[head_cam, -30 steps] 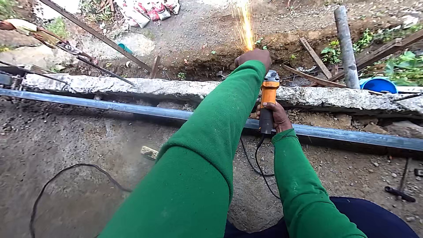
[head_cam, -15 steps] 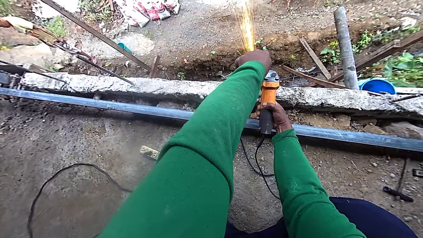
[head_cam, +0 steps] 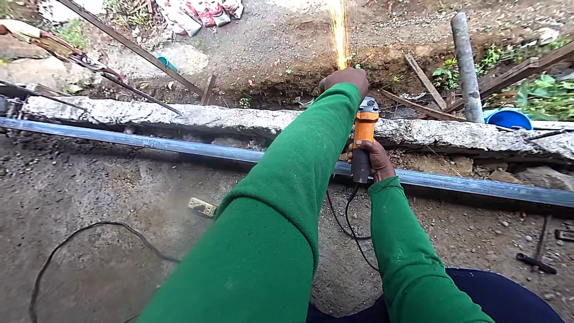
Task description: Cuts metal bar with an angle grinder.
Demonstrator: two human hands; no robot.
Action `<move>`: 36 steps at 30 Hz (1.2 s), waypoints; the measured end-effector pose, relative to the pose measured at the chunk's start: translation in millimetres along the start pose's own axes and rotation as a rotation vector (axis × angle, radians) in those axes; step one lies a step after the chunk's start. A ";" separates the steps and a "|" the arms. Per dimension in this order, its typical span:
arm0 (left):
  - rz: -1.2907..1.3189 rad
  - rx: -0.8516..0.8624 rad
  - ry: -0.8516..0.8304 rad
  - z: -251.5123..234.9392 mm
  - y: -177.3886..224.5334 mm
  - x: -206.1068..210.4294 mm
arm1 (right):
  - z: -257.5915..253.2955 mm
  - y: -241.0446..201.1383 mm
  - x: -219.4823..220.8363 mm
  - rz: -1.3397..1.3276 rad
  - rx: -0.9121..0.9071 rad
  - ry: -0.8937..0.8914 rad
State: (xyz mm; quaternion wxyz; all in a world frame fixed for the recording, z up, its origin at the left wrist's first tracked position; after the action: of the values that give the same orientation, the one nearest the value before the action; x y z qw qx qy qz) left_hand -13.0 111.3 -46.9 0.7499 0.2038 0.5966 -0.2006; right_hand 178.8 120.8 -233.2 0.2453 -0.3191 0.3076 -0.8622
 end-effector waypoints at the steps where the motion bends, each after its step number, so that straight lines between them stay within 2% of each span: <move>1: 0.002 -0.001 0.001 0.6 0.0 -0.8 | 0.2 -0.7 0.5 0.002 -0.001 0.005; 11: 0.011 0.011 0.021 1.3 0.0 -1.2 | 0.3 -4.5 2.8 0.030 0.014 0.028; 18: 0.061 0.006 0.041 4.6 -5.1 -5.7 | -9.7 -14.3 23.5 0.036 -0.022 0.045; 36: 0.063 -0.017 0.009 2.4 -3.8 -4.5 | -10.4 -15.4 19.9 0.039 -0.014 0.067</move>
State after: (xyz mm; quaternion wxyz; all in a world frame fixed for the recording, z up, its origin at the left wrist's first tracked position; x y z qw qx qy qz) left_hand -14.0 107.0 -42.2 0.7549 0.2169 0.5948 -0.1710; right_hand 154.6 123.0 -221.0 0.2493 -0.2858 0.3278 -0.8653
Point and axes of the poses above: each hand's wrist, its own z-axis away from the middle knuckle, its own x-axis out of the palm, y = z × x, the point moved 8 cm from there along -z, towards the middle knuckle, and after that the axes turned 14 degrees about y, right-handed, at the moved point
